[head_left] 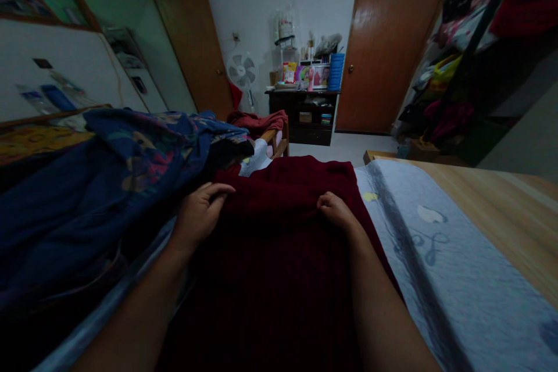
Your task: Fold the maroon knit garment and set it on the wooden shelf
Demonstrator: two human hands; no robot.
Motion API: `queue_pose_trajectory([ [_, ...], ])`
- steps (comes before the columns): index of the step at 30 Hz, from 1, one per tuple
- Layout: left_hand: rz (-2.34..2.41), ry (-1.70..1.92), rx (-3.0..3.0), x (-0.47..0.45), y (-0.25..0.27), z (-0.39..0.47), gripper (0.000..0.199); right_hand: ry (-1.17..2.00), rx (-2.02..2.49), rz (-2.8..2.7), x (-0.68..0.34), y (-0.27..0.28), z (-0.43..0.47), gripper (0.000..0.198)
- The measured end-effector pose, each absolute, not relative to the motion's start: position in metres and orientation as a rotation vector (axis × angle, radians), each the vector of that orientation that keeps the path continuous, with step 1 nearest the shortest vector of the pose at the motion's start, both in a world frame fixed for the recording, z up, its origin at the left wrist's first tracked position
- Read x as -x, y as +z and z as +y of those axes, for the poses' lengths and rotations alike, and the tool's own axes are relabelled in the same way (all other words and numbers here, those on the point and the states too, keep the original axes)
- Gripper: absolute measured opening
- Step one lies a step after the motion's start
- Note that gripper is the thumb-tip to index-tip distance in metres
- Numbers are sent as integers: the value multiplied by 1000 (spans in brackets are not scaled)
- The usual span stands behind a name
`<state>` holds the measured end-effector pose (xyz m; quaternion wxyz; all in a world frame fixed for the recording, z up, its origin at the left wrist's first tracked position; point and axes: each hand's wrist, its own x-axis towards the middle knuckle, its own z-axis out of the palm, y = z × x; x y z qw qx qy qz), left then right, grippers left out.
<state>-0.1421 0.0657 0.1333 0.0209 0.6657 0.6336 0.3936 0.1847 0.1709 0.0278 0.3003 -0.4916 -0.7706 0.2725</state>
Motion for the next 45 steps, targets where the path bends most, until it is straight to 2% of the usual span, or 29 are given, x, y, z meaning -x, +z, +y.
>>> queue_pose_trajectory([
  [3, 2063, 1495, -2004, 142, 135, 76, 24, 783, 1280, -1974, -189, 24, 173, 18],
  [5, 2194, 1520, -2039, 143, 130, 81, 24, 834, 1260, -1901, -192, 23, 174, 16],
  [10, 2529, 1123, -2287, 143, 117, 80, 26, 917, 1246, -1774, -195, 25, 174, 13],
  [15, 2171, 753, -2817, 131, 110, 55, 19, 931, 1269, -1745, -194, 27, 174, 11],
  [18, 1854, 531, -2983, 121, 101, 43, 36, 969, 1277, -1721, -193, 27, 173, 12],
  [21, 1904, 417, -2950, 117, 95, 45, 49, 971, 1273, -1709, -193, 27, 172, 12],
  [25, 2050, 274, -2909, 118, 100, 57, 32, 965, 1259, -1717, -194, 28, 172, 11],
  [27, 2150, 305, -2902, 120, 108, 61, 28, 972, 1259, -1718, -195, 28, 172, 11],
  [32, 2391, 665, -2845, 125, 120, 60, 27, 984, 1282, -1746, -195, 28, 171, 14],
  [34, 2420, 661, -2830, 125, 119, 58, 28, 957, 1290, -1782, -195, 27, 171, 15],
  [40, 2266, -99, -2636, 129, 110, 50, 33, 891, 1319, -1947, -191, 26, 172, 19],
  [45, 2119, -329, -2441, 123, 116, 43, 31, 879, 1301, -2026, -192, 30, 172, 19],
])
